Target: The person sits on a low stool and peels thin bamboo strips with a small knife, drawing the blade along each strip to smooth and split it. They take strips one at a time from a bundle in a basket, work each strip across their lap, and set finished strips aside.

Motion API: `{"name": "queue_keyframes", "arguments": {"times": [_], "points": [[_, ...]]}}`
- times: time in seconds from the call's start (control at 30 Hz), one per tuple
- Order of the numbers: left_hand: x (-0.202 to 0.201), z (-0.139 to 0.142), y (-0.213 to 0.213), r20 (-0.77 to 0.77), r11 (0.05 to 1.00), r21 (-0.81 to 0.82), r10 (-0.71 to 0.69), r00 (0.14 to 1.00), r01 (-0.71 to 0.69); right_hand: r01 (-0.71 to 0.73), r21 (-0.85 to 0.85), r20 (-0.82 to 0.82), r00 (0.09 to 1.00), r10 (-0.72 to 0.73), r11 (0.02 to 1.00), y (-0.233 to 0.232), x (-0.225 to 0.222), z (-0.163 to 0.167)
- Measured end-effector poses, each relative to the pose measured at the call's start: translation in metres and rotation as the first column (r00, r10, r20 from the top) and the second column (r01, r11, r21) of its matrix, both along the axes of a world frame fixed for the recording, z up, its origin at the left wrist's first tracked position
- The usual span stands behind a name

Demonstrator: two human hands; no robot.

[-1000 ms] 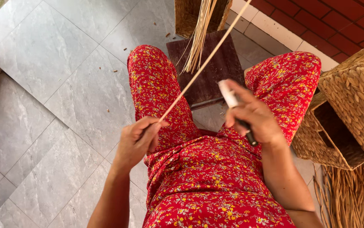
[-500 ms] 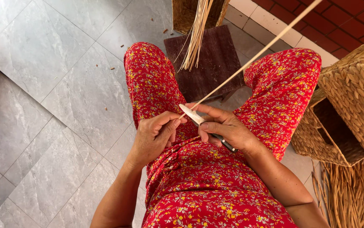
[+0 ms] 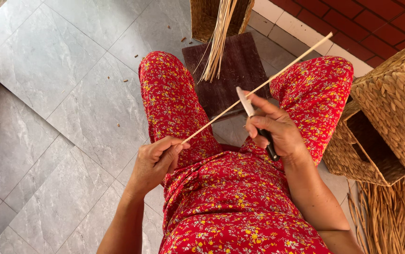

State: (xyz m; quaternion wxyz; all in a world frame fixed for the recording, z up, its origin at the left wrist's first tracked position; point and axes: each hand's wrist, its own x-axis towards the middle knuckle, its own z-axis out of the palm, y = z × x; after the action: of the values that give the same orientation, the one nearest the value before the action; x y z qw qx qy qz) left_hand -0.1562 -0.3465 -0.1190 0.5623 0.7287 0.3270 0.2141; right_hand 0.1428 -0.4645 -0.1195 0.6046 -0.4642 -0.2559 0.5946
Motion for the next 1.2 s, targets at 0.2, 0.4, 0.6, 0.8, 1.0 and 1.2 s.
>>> {"name": "queue_keyframes", "arguments": {"times": [0.2, 0.4, 0.6, 0.8, 1.0, 1.2], "points": [[-0.017, -0.009, 0.002, 0.014, 1.000, 0.010, 0.017, 1.000, -0.017, 0.104, 0.053, -0.037, 0.994, -0.102, 0.993, -0.006, 0.019, -0.005], [-0.031, -0.013, 0.005, -0.051, 0.999, 0.006, 0.055, 0.997, -0.054, 0.166, 0.137, -0.093, 0.984, -0.154, 0.976, -0.014, 0.046, -0.011], [-0.043, -0.019, 0.006, -0.136, 0.998, -0.013, 0.054, 0.989, -0.056, 0.232, 0.196, -0.172, 0.965, -0.199, 0.953, -0.022, 0.068, -0.021], [-0.062, -0.028, 0.012, -0.197, 0.986, -0.051, 0.146, 0.969, -0.159, 0.351, 0.259, -0.179, 0.933, -0.313, 0.900, -0.033, 0.083, -0.011], [-0.046, -0.043, 0.013, 0.079, 0.957, -0.201, 0.229, 0.970, -0.210, 0.281, 0.175, 0.096, 0.949, -0.300, 0.944, -0.033, 0.068, -0.002], [-0.005, -0.038, 0.009, 0.132, 0.980, -0.188, 0.093, 0.987, -0.067, 0.219, 0.145, 0.208, 0.947, -0.246, 0.965, -0.032, 0.048, -0.007]]}}
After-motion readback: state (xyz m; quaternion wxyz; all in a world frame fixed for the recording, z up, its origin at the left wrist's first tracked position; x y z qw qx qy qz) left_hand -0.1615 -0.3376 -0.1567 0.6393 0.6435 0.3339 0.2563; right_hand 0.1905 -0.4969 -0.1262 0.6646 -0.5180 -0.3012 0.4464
